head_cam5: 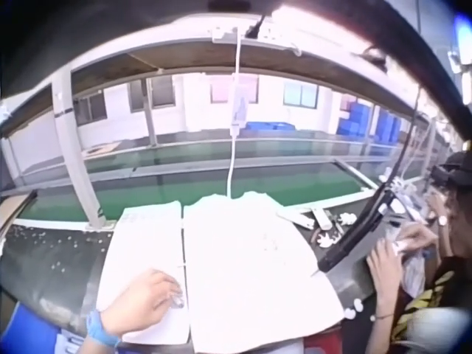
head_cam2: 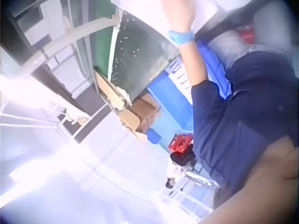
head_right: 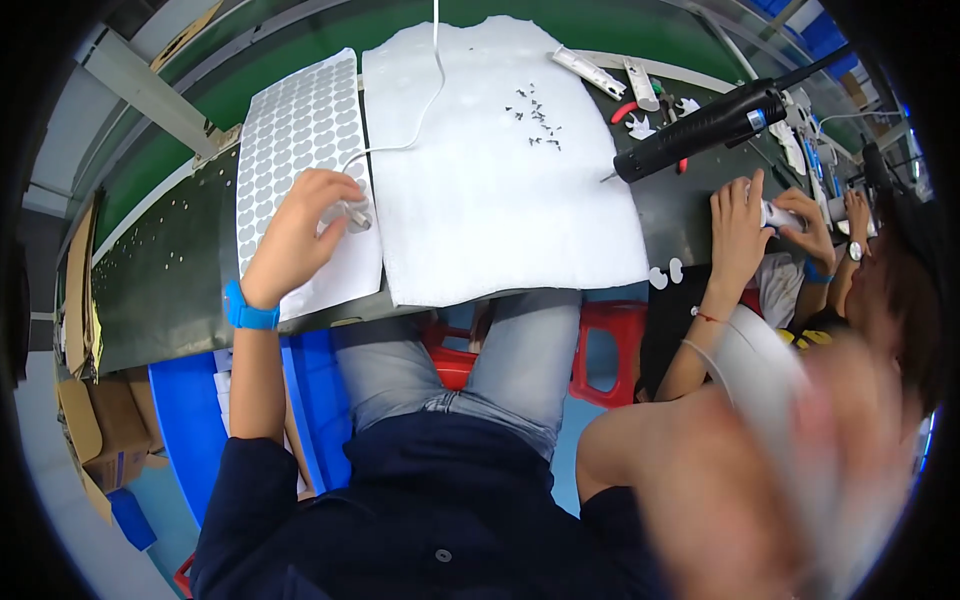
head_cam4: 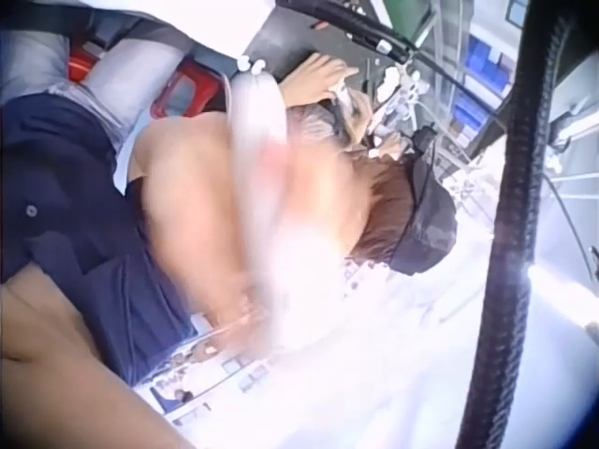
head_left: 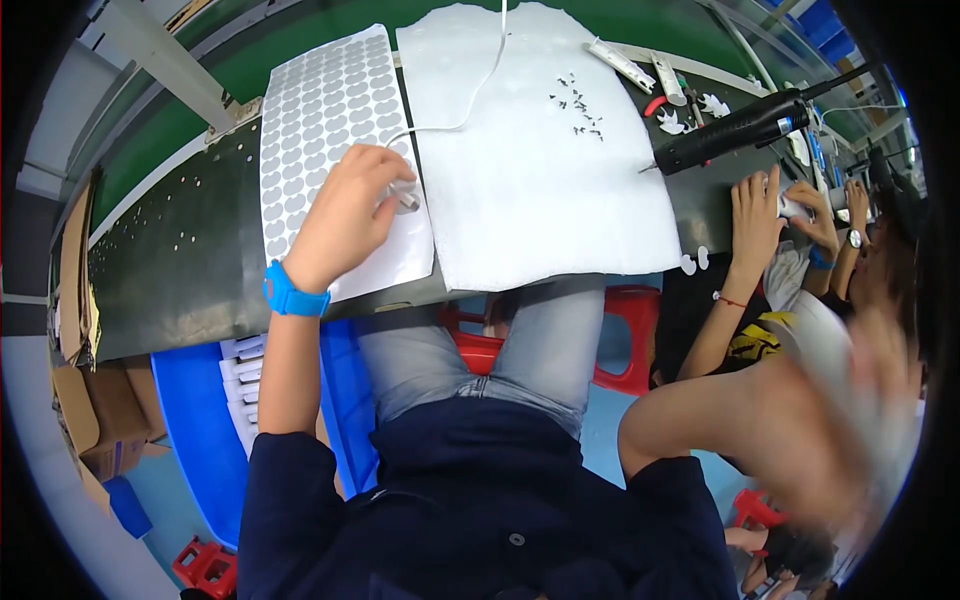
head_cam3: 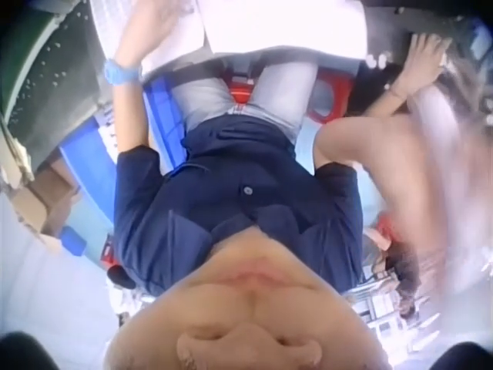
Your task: Assembling handheld hair dryers by attaching components with an electric screwdriver and applying labels.
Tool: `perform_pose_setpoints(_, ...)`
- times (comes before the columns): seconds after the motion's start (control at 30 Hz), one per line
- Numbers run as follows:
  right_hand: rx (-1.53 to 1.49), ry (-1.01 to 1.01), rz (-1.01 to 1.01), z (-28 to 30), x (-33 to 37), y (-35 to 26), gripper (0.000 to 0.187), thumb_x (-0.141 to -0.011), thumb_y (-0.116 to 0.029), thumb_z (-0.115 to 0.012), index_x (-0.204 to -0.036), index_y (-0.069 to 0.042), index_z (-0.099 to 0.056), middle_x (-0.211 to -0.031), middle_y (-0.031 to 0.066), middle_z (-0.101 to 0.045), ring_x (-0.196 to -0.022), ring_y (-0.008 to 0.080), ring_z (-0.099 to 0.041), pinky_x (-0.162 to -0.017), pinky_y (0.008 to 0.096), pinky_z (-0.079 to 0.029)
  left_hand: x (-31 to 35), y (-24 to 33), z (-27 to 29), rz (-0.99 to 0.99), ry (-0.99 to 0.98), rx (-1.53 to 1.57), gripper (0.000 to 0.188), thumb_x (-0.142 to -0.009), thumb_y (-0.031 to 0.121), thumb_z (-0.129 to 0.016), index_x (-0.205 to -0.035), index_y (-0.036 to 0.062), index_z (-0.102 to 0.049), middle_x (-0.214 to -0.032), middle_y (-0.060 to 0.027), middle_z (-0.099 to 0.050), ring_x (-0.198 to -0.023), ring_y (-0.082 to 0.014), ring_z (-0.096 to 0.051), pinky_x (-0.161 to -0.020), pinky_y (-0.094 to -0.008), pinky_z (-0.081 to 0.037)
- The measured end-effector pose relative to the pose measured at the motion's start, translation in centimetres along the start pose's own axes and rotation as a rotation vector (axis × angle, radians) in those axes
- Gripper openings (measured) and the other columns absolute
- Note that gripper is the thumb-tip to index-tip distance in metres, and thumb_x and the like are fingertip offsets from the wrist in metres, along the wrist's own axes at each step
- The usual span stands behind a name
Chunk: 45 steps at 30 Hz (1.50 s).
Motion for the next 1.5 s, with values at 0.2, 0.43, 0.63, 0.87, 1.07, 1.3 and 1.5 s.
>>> perform_pose_setpoints(0.2, 0.27, -0.186, 0.156, -0.9, -1.3, -3.5, 0.039, -0.07, -0.046, -0.06, -0.075, -0.008, -0.051, -0.072, 0.0051, -0.057, -0.063, 0.0097, -0.055, -0.057, 0.0212, -0.045, 1.9, -0.4, -0.5, 0.013, 0.053, -0.072, 0.025, -0.067, -0.006, -0.06, -0.091, 0.0021, -0.06, -0.098, -0.0107, -0.055, -0.099, -0.0299, -0.05, -0.086, -0.0368, -0.041)
perform_pose_setpoints(0.43, 0.237, -0.168, 0.133, -0.4, -1.5, -3.8, 0.041, -0.071, -0.047, -0.058, -0.076, -0.007, -0.051, -0.071, 0.005, -0.056, -0.062, 0.0097, -0.054, -0.057, 0.022, -0.045, 1.9, -1.0, 0.0, -0.001, 0.139, -0.125, 0.017, -0.068, 0.0, -0.065, -0.084, 0.0031, -0.059, -0.091, -0.0084, -0.054, -0.094, -0.0268, -0.05, -0.08, -0.0367, -0.041)
perform_pose_setpoints(0.63, 0.205, -0.165, 0.101, -0.3, -1.6, -2.8, 0.042, -0.073, -0.047, -0.056, -0.076, -0.005, -0.05, -0.071, 0.0049, -0.056, -0.06, 0.0098, -0.053, -0.057, 0.0227, -0.045, 2.6, -0.3, 0.6, -0.015, 0.2, -0.081, 0.013, -0.071, 0.002, -0.064, -0.08, 0.002, -0.055, -0.081, -0.0093, -0.056, -0.088, -0.0269, -0.053, -0.078, -0.0381, -0.041)
perform_pose_setpoints(0.87, 0.15, -0.154, 0.056, -0.3, -1.8, -3.0, 0.044, -0.075, -0.048, -0.054, -0.076, -0.004, -0.05, -0.07, 0.0048, -0.056, -0.058, 0.0098, -0.052, -0.057, 0.0236, -0.045, 2.7, -1.1, -0.6, 0.091, 0.165, 0.16, 0.011, -0.076, 0.003, -0.062, -0.083, -0.0001, -0.053, -0.078, -0.0124, -0.056, -0.074, -0.0274, -0.057, -0.065, -0.0336, -0.047)
perform_pose_setpoints(1.07, 0.153, -0.145, 0.048, 0.2, -1.7, -3.2, 0.046, -0.076, -0.05, -0.053, -0.078, -0.004, -0.05, -0.071, 0.0045, -0.055, -0.058, 0.0107, -0.051, -0.058, 0.0245, -0.045, 2.4, -0.7, -0.7, 0.086, 0.187, 0.184, 0.011, -0.077, 0.003, -0.062, -0.084, -0.0003, -0.054, -0.077, -0.0125, -0.055, -0.072, -0.0269, -0.057, -0.064, -0.0327, -0.048)
perform_pose_setpoints(1.3, 0.341, -0.197, 0.162, 0.5, -0.7, -3.9, 0.057, -0.074, -0.062, -0.056, -0.093, -0.008, -0.055, -0.086, 0.003, -0.054, -0.072, 0.0165, -0.052, -0.062, 0.0274, -0.047, 2.3, 0.0, -0.8, 0.083, 0.187, 0.225, 0.01, -0.077, 0.003, -0.061, -0.083, -0.0006, -0.054, -0.077, -0.012, -0.055, -0.072, -0.0258, -0.057, -0.063, -0.0315, -0.048)
perform_pose_setpoints(1.5, 0.171, -0.087, -0.023, 3.1, -1.1, -4.7, 0.049, -0.075, -0.041, -0.056, -0.096, 0.003, -0.051, -0.083, 0.0119, -0.054, -0.069, 0.0186, -0.052, -0.059, 0.0279, -0.044, 2.2, 0.6, -0.5, 0.061, 0.186, 0.189, 0.01, -0.077, 0.003, -0.062, -0.082, -0.0006, -0.054, -0.077, -0.0121, -0.055, -0.073, -0.0264, -0.055, -0.066, -0.0336, -0.045)
Point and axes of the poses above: each hand's wrist, its own x-axis away from the middle knuckle, its own z-axis out of the back of the hand, y = z × x, the point moved 10 cm from there along -x, towards the middle knuckle
